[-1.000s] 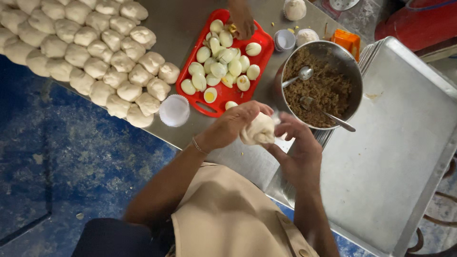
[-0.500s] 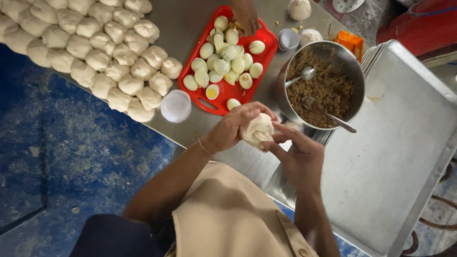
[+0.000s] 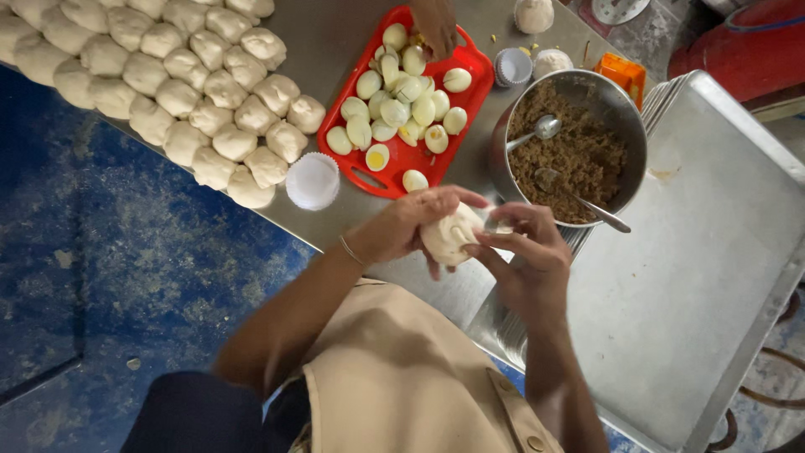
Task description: The person flattens a portion of dough by hand, adds a spoonful of meat filling and a slice of hard-boiled egg, and then seals the dough into a ball before placing it into a small paper cup on a baking tray.
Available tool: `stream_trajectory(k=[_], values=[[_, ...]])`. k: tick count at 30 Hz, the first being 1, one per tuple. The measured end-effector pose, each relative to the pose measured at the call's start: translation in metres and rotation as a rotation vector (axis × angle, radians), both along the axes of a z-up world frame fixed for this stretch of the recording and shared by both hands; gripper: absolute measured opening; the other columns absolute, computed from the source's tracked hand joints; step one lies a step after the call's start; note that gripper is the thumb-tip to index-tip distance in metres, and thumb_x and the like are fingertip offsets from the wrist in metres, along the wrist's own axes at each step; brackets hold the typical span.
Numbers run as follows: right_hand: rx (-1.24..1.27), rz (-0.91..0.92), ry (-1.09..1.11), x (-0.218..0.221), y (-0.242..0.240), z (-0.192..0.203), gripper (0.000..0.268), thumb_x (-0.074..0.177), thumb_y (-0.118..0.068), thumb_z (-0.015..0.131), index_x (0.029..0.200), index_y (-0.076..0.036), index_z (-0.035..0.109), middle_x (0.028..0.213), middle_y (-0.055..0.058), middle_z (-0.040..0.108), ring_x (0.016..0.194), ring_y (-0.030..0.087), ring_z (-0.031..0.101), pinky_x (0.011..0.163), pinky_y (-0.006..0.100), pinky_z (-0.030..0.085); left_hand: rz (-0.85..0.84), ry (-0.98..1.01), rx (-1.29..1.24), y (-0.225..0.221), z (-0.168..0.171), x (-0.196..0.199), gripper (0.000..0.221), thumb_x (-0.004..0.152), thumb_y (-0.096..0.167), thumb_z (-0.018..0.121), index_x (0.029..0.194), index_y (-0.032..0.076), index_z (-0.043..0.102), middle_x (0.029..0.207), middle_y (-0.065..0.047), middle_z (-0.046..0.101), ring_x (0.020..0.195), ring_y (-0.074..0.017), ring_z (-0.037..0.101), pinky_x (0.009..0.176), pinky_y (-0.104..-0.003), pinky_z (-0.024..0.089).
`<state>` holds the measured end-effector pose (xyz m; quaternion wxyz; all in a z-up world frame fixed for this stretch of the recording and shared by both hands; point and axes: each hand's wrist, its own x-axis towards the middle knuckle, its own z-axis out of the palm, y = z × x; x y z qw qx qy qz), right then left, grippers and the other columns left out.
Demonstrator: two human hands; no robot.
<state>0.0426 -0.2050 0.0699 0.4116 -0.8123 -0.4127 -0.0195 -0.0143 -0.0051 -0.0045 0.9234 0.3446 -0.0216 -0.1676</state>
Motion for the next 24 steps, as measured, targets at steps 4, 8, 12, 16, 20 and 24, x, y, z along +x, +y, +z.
stream_trajectory(k=[4, 8, 12, 16, 20, 24], values=[[-0.006, -0.117, 0.232, -0.008, 0.007, -0.005, 0.044, 0.076, -0.009, 0.09, 0.117, -0.007, 0.074, 0.096, 0.002, 0.074, 0.086, 0.016, 0.067, 0.078, 0.03, 0.054, 0.249, -0.164, 0.161, -0.017, -0.025, 0.012, 0.059, 0.117, 0.056, 0.042, 0.124, -0.002, 0.053, 0.107, -0.017, 0.067, 0.092, -0.0212, 0.07, 0.079, -0.038, 0.063], [-0.057, 0.008, 0.042, -0.007, 0.003, -0.001, 0.036, 0.076, -0.006, 0.09, 0.11, -0.011, 0.079, 0.1, 0.003, 0.072, 0.097, 0.02, 0.066, 0.082, 0.033, 0.054, 0.137, -0.03, 0.106, -0.013, -0.01, 0.007, 0.064, 0.107, 0.057, 0.04, 0.117, -0.003, 0.06, 0.096, -0.013, 0.069, 0.079, -0.0208, 0.074, 0.065, -0.039, 0.068], [-0.056, 0.042, -0.104, -0.007, 0.004, 0.0, 0.036, 0.071, -0.01, 0.092, 0.104, -0.017, 0.079, 0.113, 0.006, 0.068, 0.107, 0.024, 0.063, 0.083, 0.034, 0.053, 0.038, 0.005, 0.286, -0.005, 0.01, 0.005, 0.066, 0.103, 0.06, 0.036, 0.112, -0.001, 0.059, 0.085, -0.013, 0.069, 0.069, -0.022, 0.075, 0.051, -0.038, 0.066], [-0.008, 0.079, 0.253, -0.005, 0.005, 0.005, 0.061, 0.067, -0.02, 0.088, 0.125, -0.018, 0.069, 0.133, 0.006, 0.058, 0.112, 0.02, 0.063, 0.094, 0.032, 0.054, -0.118, -0.132, 0.427, 0.003, 0.02, 0.008, 0.081, 0.103, 0.068, 0.034, 0.106, -0.006, 0.064, 0.08, -0.013, 0.069, 0.06, -0.0228, 0.073, 0.042, -0.036, 0.062], [-0.021, 0.208, 0.017, 0.002, 0.004, 0.0, 0.05, 0.068, -0.015, 0.092, 0.116, -0.016, 0.077, 0.128, 0.009, 0.065, 0.12, 0.028, 0.06, 0.094, 0.037, 0.053, -0.218, 0.02, 0.515, 0.01, 0.034, 0.008, 0.085, 0.094, 0.076, 0.028, 0.103, -0.002, 0.061, 0.075, -0.012, 0.071, 0.053, -0.0215, 0.071, 0.036, -0.034, 0.058], [-0.047, 0.199, 0.093, 0.0, 0.005, -0.008, 0.06, 0.065, -0.017, 0.094, 0.122, -0.008, 0.075, 0.112, 0.006, 0.068, 0.107, 0.024, 0.062, 0.092, 0.038, 0.051, -0.294, 0.02, 0.535, 0.013, 0.043, 0.013, 0.094, 0.096, 0.078, 0.024, 0.1, -0.007, 0.063, 0.072, -0.014, 0.07, 0.049, -0.0226, 0.069, 0.035, -0.032, 0.055]])
